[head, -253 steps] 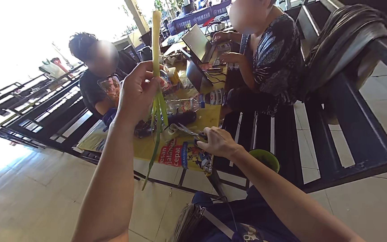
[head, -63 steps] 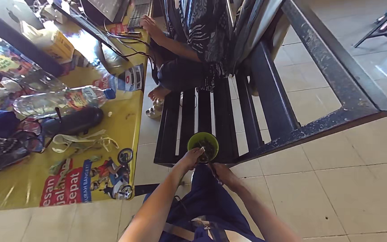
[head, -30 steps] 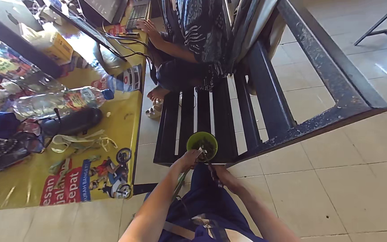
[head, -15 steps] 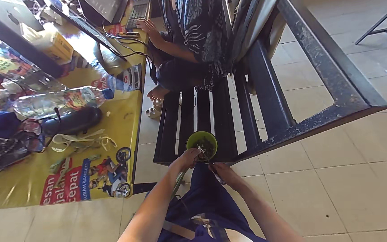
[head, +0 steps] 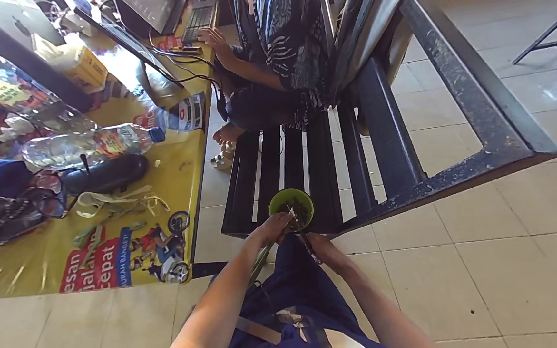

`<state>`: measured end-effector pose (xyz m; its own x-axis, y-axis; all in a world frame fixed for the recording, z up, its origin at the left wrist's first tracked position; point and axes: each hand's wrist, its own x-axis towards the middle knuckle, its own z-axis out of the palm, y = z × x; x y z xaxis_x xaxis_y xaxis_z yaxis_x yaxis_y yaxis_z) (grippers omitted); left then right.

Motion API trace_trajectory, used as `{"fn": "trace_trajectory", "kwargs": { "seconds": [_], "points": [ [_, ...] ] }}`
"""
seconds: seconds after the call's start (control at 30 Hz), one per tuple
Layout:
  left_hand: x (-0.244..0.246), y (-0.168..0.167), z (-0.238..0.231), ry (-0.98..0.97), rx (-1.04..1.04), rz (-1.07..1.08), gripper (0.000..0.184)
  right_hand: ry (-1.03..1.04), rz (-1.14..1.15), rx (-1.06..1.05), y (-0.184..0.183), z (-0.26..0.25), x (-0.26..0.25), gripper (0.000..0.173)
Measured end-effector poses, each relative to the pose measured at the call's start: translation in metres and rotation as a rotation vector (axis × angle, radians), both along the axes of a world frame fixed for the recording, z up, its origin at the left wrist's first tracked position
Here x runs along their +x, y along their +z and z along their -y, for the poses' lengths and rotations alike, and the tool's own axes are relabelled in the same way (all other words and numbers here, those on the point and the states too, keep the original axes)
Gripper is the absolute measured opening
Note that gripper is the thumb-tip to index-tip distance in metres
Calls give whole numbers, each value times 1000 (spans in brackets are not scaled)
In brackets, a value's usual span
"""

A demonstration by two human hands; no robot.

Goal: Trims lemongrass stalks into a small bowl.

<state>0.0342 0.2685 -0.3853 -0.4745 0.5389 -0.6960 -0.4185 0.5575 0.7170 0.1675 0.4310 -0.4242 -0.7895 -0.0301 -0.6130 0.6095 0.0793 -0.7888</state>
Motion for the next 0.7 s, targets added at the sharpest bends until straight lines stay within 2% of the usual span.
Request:
{"fn": "trace_trajectory", "kwargs": {
  "seconds": [0.1,0.23,0.47,0.7],
  "points": [
    [1,0,1,28,-34,41,40,-5,-34,14,3,3,6,37],
    [1,-7,5,53,-43,53,35,12,-88,30,-10,1,10,34],
    [0,-7,5,84,-18,74,40,4,80,-95,-1,1,8,41],
    [2,0,1,47,-60,41,38,36,-4,50,3,6,2,40]
  ]
}}
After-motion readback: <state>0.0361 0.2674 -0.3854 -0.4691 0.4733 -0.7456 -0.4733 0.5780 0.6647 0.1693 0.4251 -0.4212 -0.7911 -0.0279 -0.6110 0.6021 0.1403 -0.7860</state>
